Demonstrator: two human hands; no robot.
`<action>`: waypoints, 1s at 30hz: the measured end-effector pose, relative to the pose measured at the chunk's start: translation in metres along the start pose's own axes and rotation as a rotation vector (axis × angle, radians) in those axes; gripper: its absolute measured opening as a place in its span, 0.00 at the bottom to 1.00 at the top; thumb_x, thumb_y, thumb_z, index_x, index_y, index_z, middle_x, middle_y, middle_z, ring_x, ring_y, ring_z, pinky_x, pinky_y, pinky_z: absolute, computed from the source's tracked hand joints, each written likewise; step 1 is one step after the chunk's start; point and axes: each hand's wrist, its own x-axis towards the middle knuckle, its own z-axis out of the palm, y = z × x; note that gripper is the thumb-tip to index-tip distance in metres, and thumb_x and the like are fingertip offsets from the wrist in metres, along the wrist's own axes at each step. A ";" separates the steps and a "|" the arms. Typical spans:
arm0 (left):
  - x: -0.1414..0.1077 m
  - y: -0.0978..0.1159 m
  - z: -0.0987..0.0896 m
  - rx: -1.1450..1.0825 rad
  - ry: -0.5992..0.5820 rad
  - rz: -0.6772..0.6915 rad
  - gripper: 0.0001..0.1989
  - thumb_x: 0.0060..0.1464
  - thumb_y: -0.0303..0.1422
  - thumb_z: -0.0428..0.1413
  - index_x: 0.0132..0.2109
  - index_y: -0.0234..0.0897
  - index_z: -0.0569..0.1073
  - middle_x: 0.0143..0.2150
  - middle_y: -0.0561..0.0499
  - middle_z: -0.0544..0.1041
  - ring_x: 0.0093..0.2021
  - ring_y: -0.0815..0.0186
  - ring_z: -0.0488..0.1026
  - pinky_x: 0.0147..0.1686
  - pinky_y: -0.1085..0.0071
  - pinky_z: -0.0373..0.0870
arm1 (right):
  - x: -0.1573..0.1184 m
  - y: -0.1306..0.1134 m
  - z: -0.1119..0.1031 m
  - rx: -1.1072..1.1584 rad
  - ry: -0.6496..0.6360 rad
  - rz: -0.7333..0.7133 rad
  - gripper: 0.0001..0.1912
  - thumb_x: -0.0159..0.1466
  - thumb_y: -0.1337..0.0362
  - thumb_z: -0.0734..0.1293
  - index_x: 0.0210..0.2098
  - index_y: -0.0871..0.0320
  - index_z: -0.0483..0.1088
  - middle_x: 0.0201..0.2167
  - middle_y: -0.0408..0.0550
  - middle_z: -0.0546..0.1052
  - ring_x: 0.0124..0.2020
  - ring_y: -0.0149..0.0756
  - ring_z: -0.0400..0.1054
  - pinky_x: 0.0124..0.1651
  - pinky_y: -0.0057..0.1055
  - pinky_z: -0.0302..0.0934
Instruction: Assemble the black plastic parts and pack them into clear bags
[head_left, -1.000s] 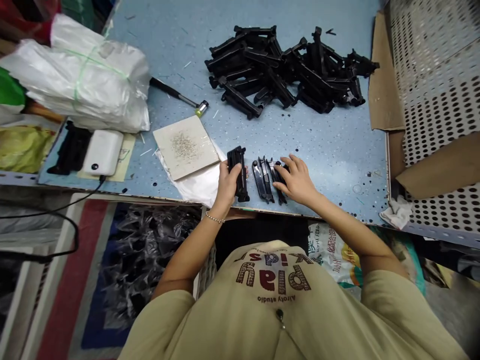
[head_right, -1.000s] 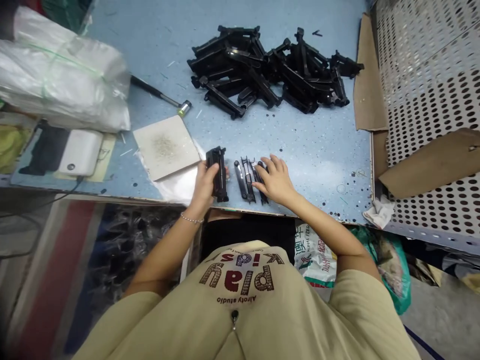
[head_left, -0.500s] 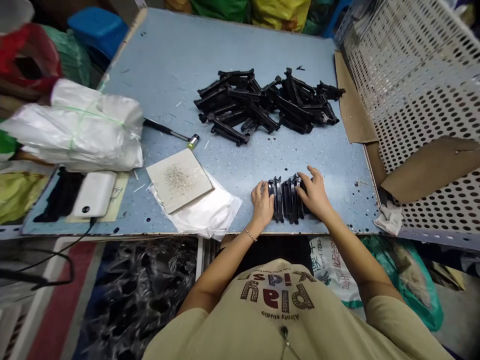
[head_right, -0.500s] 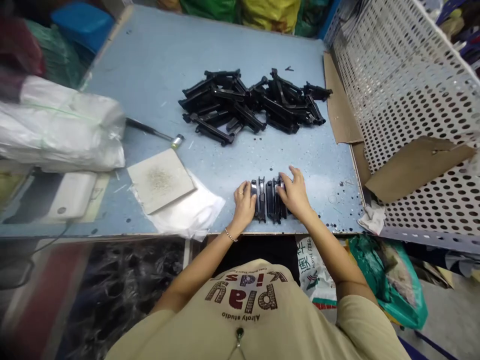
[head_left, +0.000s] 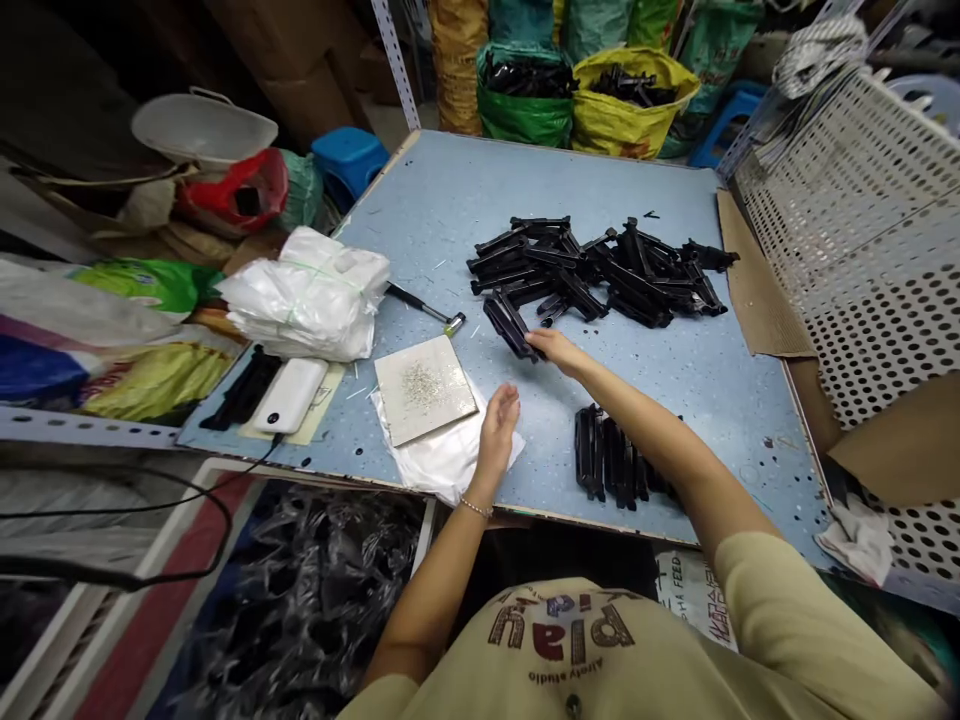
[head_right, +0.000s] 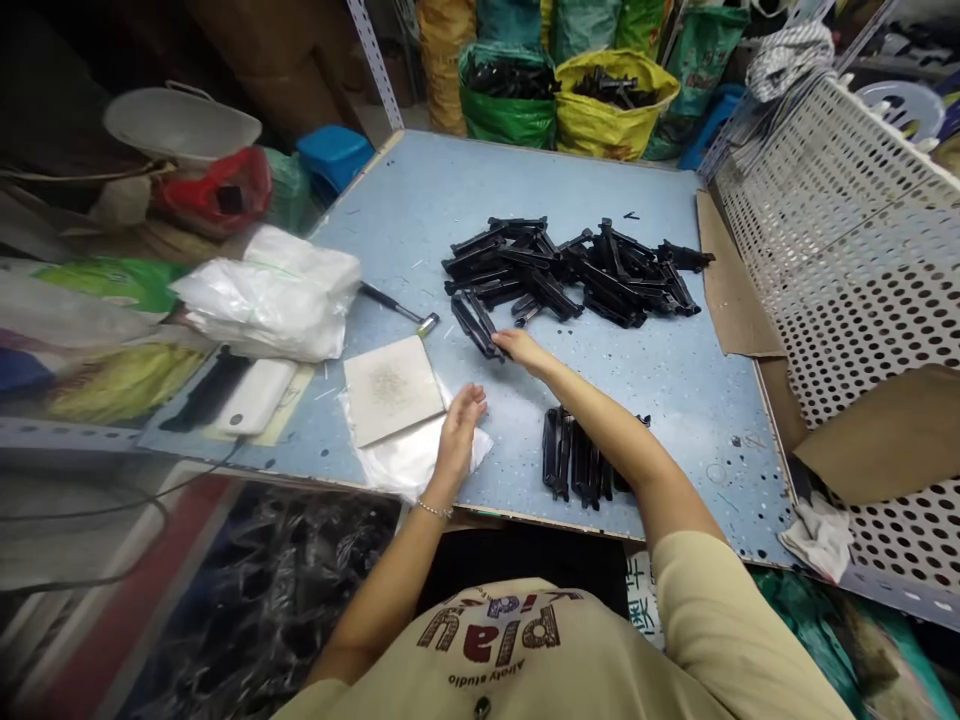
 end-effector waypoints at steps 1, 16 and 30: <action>0.006 0.008 0.000 -0.122 -0.002 0.003 0.36 0.60 0.60 0.58 0.66 0.46 0.67 0.68 0.40 0.70 0.69 0.53 0.68 0.69 0.53 0.65 | -0.022 0.008 0.004 0.062 -0.049 0.000 0.23 0.74 0.52 0.59 0.43 0.64 0.76 0.36 0.55 0.79 0.37 0.40 0.71 0.41 0.36 0.68; -0.055 0.061 0.050 -0.278 -0.439 -0.231 0.24 0.53 0.44 0.69 0.51 0.39 0.73 0.33 0.55 0.75 0.28 0.70 0.74 0.30 0.72 0.74 | -0.171 0.016 -0.049 -0.239 0.234 -0.391 0.31 0.76 0.39 0.49 0.37 0.55 0.69 0.34 0.52 0.74 0.38 0.42 0.68 0.41 0.37 0.60; -0.067 0.069 0.033 -0.282 -0.158 -0.197 0.19 0.54 0.46 0.67 0.43 0.39 0.71 0.37 0.53 0.74 0.29 0.73 0.70 0.28 0.76 0.70 | -0.234 0.014 0.024 0.181 -0.346 -0.244 0.35 0.72 0.33 0.51 0.30 0.55 0.65 0.26 0.44 0.69 0.28 0.34 0.62 0.34 0.32 0.59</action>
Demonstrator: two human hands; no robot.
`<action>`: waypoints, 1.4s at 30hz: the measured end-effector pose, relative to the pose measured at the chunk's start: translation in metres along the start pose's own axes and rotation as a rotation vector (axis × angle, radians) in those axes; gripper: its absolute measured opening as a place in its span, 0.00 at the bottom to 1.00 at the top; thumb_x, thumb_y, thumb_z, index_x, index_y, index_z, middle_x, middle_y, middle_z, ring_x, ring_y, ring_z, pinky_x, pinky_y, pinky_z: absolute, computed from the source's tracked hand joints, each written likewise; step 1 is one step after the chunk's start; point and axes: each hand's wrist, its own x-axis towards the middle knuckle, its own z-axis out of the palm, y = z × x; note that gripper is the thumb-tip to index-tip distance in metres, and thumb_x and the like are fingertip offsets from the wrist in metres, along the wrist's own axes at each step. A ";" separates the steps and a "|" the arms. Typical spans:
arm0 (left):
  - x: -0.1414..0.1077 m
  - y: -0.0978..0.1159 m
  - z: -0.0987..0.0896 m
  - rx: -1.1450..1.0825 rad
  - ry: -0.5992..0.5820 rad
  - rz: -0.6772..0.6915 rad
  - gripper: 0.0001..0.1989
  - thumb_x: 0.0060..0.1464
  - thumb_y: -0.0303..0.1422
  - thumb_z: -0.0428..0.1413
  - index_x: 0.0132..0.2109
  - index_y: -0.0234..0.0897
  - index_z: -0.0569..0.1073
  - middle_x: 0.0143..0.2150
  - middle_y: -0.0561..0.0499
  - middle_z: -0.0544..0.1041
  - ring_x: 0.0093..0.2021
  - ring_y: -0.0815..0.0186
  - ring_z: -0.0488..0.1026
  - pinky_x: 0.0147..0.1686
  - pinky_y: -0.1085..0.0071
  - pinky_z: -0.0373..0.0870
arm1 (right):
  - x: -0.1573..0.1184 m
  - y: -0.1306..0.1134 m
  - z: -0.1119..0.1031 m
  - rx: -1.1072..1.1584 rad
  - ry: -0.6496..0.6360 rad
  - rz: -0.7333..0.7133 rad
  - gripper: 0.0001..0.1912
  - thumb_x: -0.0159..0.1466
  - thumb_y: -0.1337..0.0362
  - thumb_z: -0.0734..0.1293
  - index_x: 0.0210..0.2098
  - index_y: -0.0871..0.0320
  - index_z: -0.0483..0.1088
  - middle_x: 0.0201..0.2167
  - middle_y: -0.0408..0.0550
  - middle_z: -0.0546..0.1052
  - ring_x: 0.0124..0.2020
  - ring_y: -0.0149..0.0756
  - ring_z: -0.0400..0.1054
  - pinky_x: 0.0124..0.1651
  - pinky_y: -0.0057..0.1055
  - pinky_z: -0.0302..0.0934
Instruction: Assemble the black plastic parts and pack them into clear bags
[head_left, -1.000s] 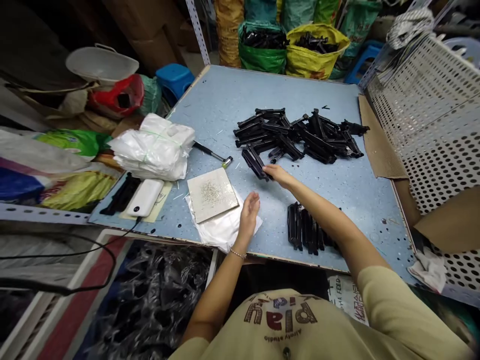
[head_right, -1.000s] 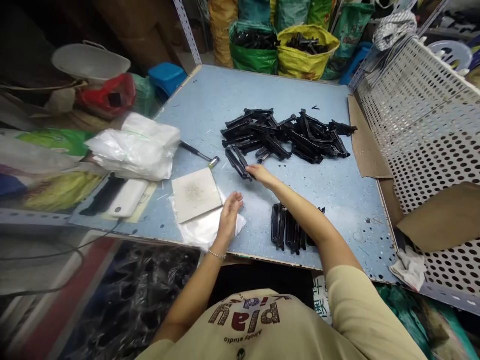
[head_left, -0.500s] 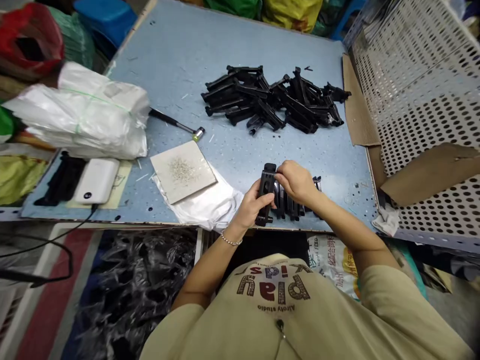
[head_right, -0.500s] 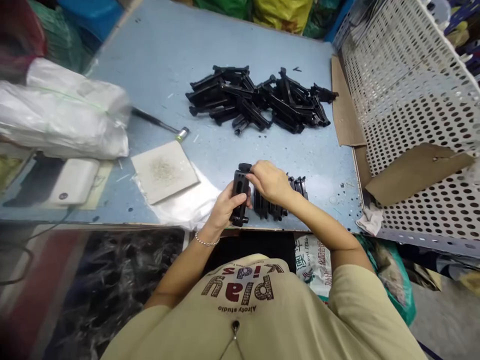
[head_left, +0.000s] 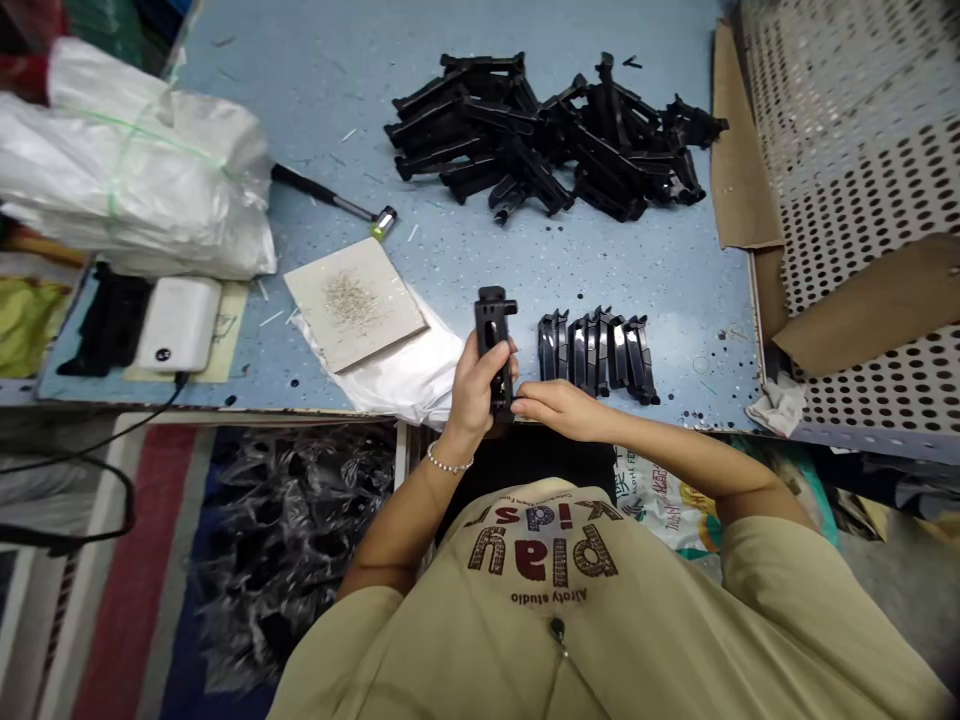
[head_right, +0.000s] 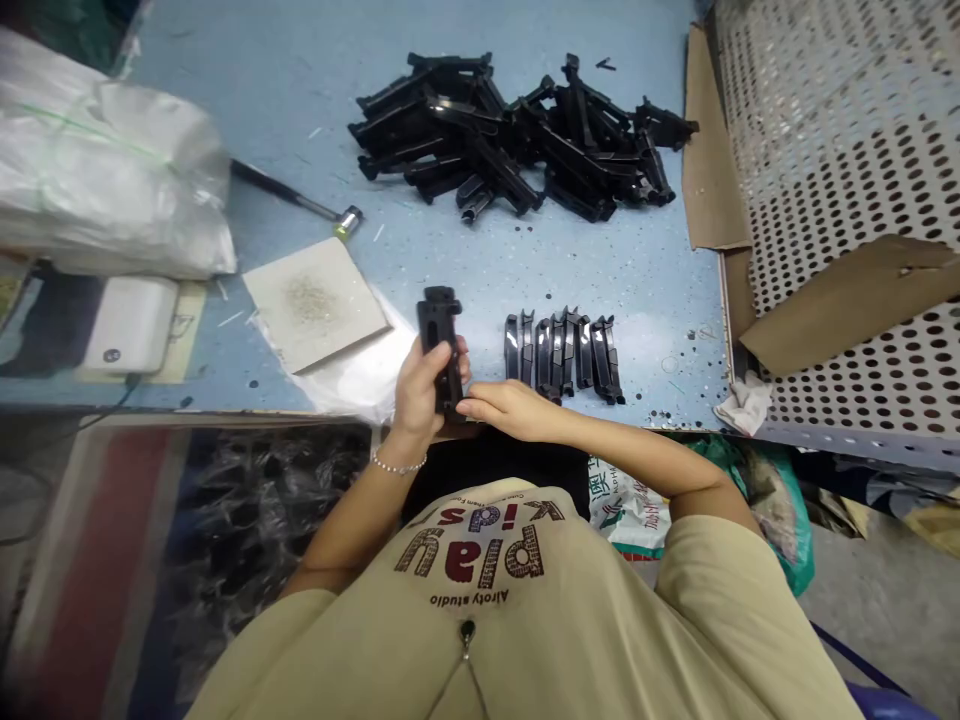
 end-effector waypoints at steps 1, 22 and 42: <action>-0.003 -0.004 -0.003 0.043 -0.002 0.064 0.19 0.55 0.47 0.67 0.44 0.40 0.72 0.38 0.53 0.75 0.30 0.73 0.71 0.28 0.76 0.71 | -0.003 0.003 0.005 0.133 -0.048 0.059 0.35 0.72 0.32 0.51 0.30 0.55 0.65 0.24 0.42 0.67 0.26 0.32 0.62 0.32 0.31 0.59; -0.044 -0.012 -0.108 0.574 -0.122 -0.223 0.30 0.65 0.60 0.48 0.46 0.37 0.79 0.39 0.41 0.81 0.40 0.52 0.80 0.44 0.54 0.77 | -0.017 0.032 0.005 0.042 -0.053 -0.005 0.22 0.65 0.52 0.73 0.54 0.56 0.74 0.47 0.56 0.81 0.46 0.49 0.77 0.48 0.47 0.73; 0.006 -0.015 -0.143 1.098 -0.006 0.232 0.08 0.63 0.31 0.56 0.33 0.39 0.75 0.36 0.48 0.75 0.40 0.58 0.73 0.46 0.62 0.69 | 0.033 0.033 0.043 1.169 0.211 0.351 0.22 0.55 0.52 0.76 0.45 0.57 0.77 0.51 0.55 0.83 0.37 0.36 0.76 0.38 0.30 0.70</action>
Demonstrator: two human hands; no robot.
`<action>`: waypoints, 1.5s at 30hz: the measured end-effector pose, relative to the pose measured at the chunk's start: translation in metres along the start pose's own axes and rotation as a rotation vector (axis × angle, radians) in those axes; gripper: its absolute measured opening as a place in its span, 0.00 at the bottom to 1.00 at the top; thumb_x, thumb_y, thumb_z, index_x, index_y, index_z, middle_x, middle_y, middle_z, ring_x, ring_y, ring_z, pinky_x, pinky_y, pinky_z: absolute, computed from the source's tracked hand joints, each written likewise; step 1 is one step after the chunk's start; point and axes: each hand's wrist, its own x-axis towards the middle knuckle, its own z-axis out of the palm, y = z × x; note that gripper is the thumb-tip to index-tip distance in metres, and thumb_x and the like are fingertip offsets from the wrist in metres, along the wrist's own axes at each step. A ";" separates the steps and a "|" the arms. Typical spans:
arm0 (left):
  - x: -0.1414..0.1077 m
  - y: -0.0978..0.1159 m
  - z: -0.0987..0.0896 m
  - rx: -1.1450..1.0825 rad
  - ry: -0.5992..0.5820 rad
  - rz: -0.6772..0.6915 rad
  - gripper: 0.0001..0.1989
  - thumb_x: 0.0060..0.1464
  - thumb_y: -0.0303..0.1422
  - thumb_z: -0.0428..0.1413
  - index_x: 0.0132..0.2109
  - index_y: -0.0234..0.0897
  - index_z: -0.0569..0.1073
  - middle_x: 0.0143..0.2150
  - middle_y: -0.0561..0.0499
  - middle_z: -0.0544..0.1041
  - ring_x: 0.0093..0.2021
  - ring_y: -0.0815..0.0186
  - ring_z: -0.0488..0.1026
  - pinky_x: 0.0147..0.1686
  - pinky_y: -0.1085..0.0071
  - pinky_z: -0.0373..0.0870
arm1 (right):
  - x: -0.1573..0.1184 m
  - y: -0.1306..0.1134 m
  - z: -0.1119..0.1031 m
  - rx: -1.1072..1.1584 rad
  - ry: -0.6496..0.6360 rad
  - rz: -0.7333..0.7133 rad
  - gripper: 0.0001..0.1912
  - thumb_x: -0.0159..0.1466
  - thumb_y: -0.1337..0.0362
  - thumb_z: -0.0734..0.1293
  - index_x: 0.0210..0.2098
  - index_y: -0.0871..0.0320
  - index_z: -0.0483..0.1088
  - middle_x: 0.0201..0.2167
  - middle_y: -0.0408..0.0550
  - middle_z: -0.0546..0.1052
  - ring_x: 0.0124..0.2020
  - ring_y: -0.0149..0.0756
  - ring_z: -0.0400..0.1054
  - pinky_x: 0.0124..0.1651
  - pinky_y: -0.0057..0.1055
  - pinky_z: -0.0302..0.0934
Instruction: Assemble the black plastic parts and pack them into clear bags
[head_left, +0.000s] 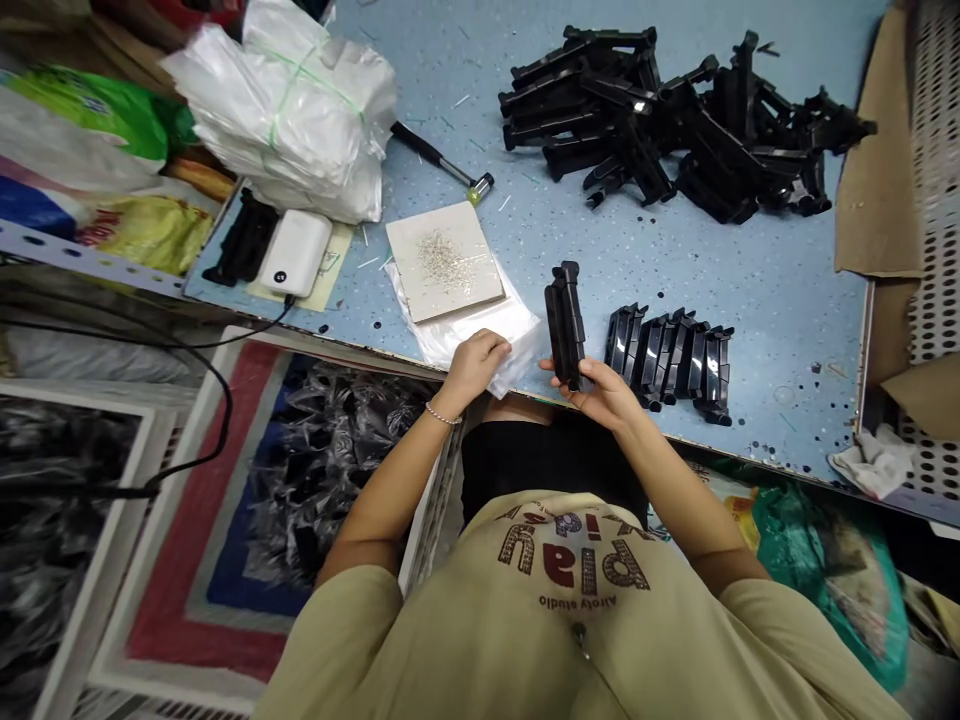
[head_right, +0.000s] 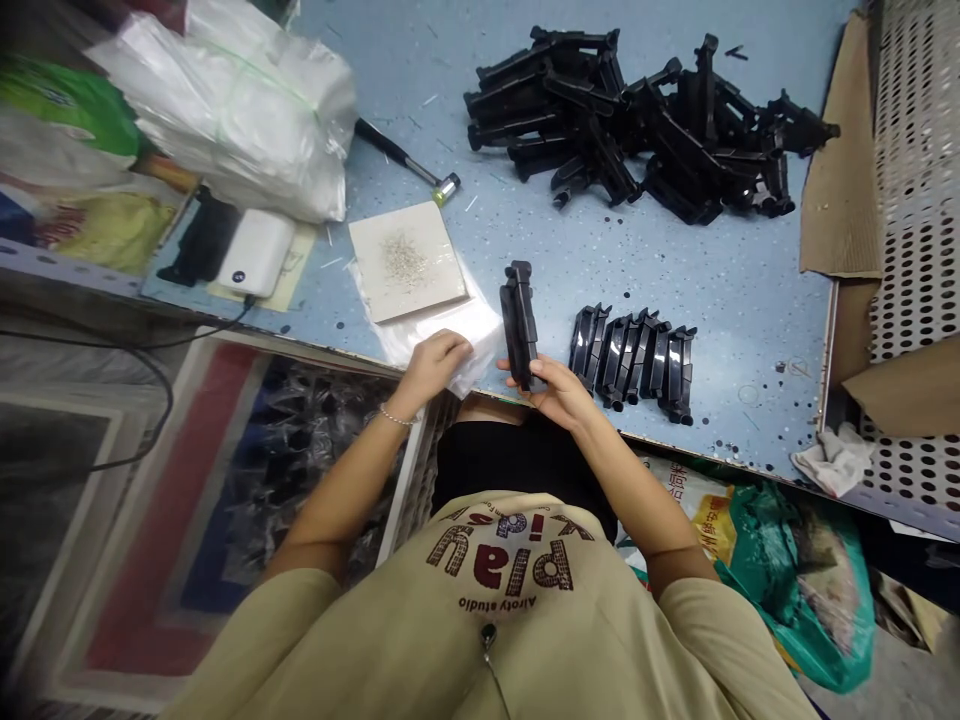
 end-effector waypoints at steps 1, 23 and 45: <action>0.002 -0.001 -0.003 -0.069 0.004 -0.041 0.08 0.63 0.32 0.56 0.33 0.39 0.75 0.35 0.49 0.76 0.39 0.60 0.73 0.45 0.63 0.69 | -0.001 0.000 -0.001 0.001 0.004 0.001 0.21 0.56 0.52 0.75 0.45 0.57 0.77 0.51 0.55 0.83 0.37 0.36 0.76 0.39 0.30 0.70; 0.006 0.003 -0.003 -0.289 0.040 -0.103 0.07 0.55 0.36 0.63 0.31 0.39 0.79 0.35 0.50 0.77 0.40 0.61 0.75 0.45 0.63 0.71 | 0.023 0.003 0.020 0.196 -0.125 0.022 0.20 0.59 0.54 0.74 0.47 0.59 0.75 0.56 0.59 0.81 0.37 0.34 0.75 0.35 0.27 0.71; -0.013 0.013 -0.032 0.482 0.053 0.343 0.23 0.61 0.19 0.50 0.61 0.31 0.75 0.62 0.35 0.76 0.59 0.51 0.75 0.61 0.52 0.76 | 0.001 0.012 0.002 0.210 -0.086 -0.034 0.13 0.60 0.59 0.75 0.42 0.59 0.77 0.42 0.51 0.85 0.34 0.32 0.77 0.34 0.23 0.71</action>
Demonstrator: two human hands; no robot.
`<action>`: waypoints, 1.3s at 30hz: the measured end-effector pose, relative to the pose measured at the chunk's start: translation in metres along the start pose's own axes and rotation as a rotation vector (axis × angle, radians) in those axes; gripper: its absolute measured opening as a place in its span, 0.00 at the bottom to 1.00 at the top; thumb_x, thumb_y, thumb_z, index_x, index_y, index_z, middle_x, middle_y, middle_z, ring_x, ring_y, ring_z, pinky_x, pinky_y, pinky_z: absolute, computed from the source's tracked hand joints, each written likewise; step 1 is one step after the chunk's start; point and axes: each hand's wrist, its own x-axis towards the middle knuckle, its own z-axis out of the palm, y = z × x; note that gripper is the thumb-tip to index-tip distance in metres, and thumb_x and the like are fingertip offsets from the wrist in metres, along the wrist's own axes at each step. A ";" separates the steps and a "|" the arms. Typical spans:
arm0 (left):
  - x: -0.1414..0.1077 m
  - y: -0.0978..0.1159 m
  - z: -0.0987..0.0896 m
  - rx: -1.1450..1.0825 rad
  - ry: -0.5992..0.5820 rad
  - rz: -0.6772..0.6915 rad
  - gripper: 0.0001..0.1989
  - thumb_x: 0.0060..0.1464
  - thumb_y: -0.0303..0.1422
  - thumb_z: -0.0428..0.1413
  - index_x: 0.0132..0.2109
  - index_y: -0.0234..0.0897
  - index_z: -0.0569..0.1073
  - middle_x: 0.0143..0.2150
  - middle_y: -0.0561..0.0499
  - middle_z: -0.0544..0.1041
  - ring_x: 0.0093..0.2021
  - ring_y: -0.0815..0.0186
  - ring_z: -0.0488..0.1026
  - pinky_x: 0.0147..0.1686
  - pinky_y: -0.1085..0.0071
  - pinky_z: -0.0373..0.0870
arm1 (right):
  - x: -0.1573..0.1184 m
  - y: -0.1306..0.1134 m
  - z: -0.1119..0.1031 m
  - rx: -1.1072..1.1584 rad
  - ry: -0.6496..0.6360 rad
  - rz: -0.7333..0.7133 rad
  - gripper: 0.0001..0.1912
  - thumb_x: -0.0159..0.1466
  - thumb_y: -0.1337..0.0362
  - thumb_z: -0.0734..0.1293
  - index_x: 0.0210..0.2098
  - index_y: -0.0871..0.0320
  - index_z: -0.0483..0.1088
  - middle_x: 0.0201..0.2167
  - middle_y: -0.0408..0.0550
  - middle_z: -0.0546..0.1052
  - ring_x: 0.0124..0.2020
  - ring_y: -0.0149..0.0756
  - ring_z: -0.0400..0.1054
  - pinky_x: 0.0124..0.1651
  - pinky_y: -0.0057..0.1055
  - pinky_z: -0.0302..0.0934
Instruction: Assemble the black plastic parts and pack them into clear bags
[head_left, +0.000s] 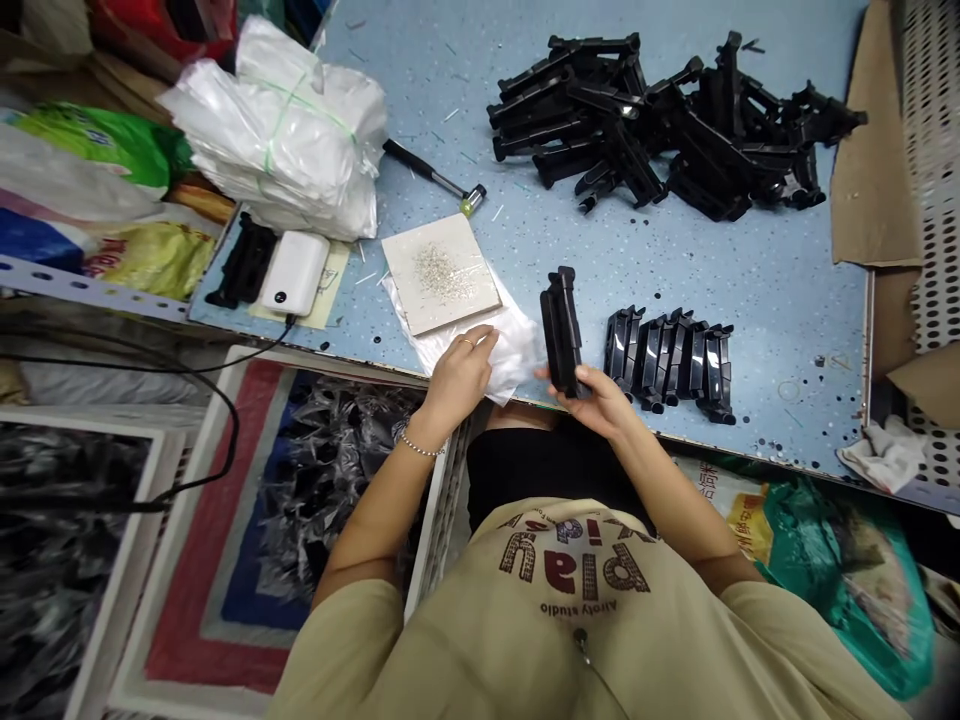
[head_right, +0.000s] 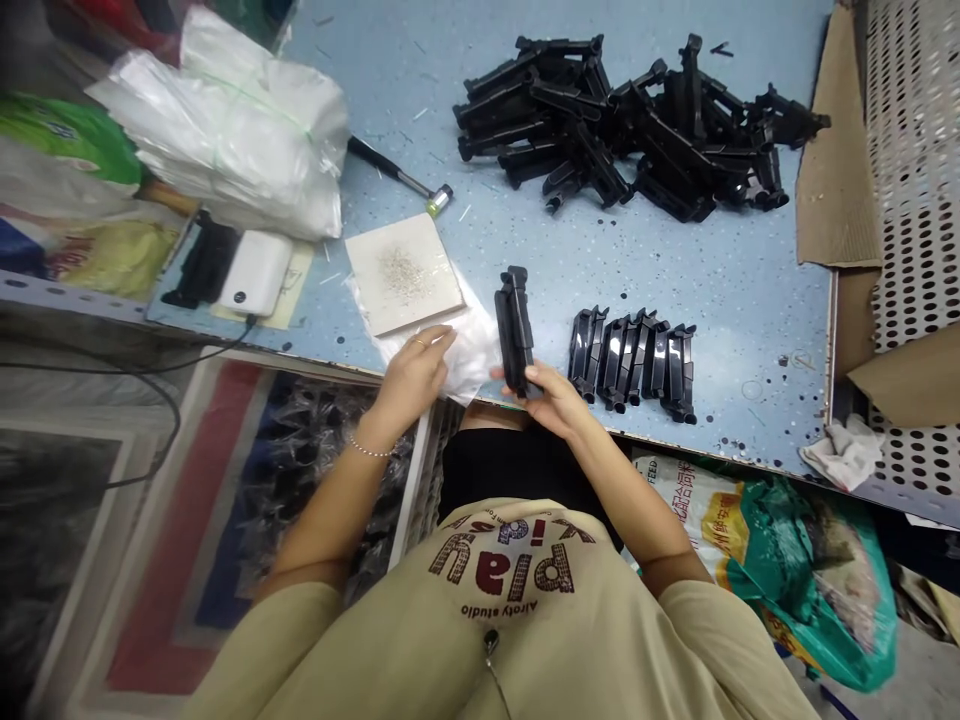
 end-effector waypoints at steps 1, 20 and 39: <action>0.001 0.000 0.002 -0.048 0.024 -0.002 0.24 0.62 0.19 0.50 0.63 0.31 0.74 0.63 0.36 0.75 0.61 0.53 0.75 0.62 0.55 0.75 | -0.012 0.000 -0.001 -0.001 -0.055 0.049 0.15 0.60 0.57 0.75 0.42 0.60 0.77 0.39 0.51 0.85 0.33 0.32 0.77 0.34 0.24 0.71; -0.024 0.034 0.017 -0.365 0.017 0.284 0.35 0.67 0.19 0.45 0.76 0.44 0.57 0.70 0.39 0.70 0.69 0.56 0.70 0.66 0.55 0.74 | 0.007 0.029 0.015 -0.412 0.175 -0.025 0.19 0.55 0.57 0.79 0.41 0.57 0.74 0.32 0.43 0.77 0.30 0.31 0.70 0.28 0.24 0.64; -0.018 0.036 0.025 -0.309 -0.050 0.199 0.44 0.57 0.31 0.65 0.76 0.44 0.55 0.79 0.33 0.48 0.72 0.42 0.64 0.62 0.46 0.76 | 0.007 0.021 0.010 -1.002 0.071 -0.285 0.24 0.66 0.50 0.71 0.57 0.53 0.73 0.53 0.50 0.79 0.53 0.48 0.72 0.59 0.45 0.67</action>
